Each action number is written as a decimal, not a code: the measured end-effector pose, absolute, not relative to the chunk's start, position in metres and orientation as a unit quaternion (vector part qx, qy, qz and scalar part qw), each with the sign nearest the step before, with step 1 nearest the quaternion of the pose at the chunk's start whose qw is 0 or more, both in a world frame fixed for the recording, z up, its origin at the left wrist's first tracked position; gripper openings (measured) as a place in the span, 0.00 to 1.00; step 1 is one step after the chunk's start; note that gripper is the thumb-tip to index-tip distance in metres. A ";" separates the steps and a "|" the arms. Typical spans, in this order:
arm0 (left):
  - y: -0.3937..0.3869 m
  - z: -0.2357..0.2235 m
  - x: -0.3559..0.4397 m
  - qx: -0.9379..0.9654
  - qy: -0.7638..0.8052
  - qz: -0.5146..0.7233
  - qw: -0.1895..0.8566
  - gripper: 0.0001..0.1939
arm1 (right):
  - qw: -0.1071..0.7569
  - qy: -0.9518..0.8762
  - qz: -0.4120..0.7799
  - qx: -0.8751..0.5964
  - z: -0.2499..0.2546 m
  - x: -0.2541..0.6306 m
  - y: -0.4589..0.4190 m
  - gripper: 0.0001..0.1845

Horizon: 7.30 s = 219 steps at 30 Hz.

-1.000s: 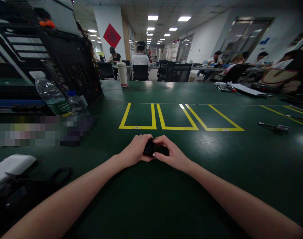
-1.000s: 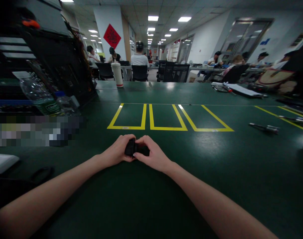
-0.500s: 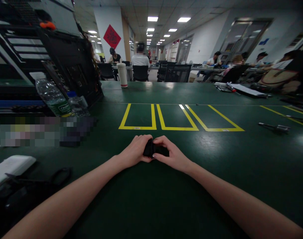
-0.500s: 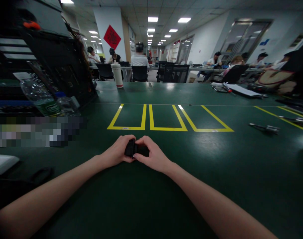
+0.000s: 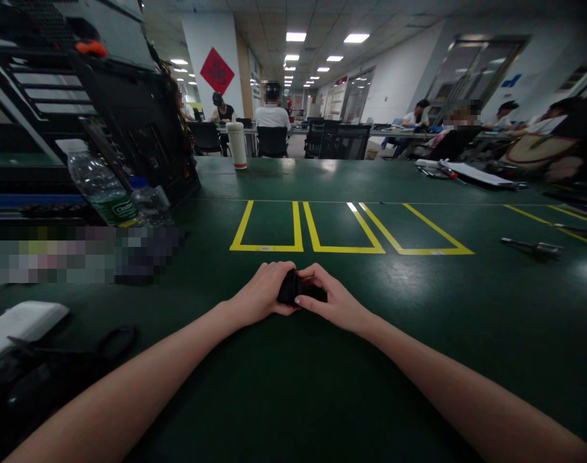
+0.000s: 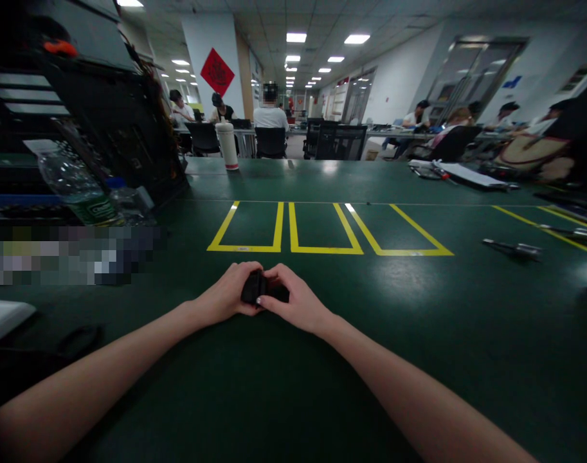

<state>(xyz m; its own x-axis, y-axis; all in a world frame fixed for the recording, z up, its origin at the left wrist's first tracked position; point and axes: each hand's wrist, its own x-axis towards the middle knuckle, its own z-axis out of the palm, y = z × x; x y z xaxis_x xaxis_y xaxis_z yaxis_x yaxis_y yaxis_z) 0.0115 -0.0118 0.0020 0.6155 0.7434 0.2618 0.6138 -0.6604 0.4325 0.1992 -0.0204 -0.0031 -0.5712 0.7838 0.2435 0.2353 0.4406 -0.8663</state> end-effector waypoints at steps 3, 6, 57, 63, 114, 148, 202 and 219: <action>-0.011 0.002 0.011 0.887 0.382 0.209 0.154 0.30 | 0.343 -0.781 0.414 -0.318 -0.004 0.200 -0.020 0.12; -0.011 0.002 0.011 0.887 0.380 0.213 0.153 0.29 | 0.351 -0.772 0.418 -0.326 -0.005 0.199 -0.020 0.10; -0.013 0.004 0.013 0.874 0.403 0.206 0.177 0.29 | 0.353 -0.803 0.345 -0.336 -0.010 0.199 -0.020 0.11; -0.012 0.003 0.011 0.883 0.377 0.223 0.171 0.28 | 0.339 -0.787 0.386 -0.342 -0.006 0.197 -0.022 0.17; -0.011 0.001 0.011 0.888 0.377 0.212 0.155 0.29 | 0.351 -0.794 0.367 -0.333 -0.011 0.198 -0.019 0.14; -0.012 0.005 0.012 0.887 0.386 0.195 0.163 0.28 | 0.337 -0.812 0.331 -0.342 -0.008 0.200 -0.022 0.14; -0.014 0.008 0.012 0.889 0.383 0.190 0.167 0.27 | 0.345 -0.821 0.308 -0.335 -0.005 0.202 -0.023 0.15; -0.013 0.007 0.011 0.890 0.381 0.191 0.164 0.28 | 0.349 -0.819 0.312 -0.332 -0.005 0.202 -0.024 0.15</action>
<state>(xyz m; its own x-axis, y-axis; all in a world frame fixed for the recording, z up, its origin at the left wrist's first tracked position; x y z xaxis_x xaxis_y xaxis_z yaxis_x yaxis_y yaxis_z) 0.0106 -0.0130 0.0068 0.6365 0.7410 0.2140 0.6162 -0.6554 0.4367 0.2023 -0.0237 -0.0054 -0.5359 0.7619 0.3636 0.3265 0.5843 -0.7430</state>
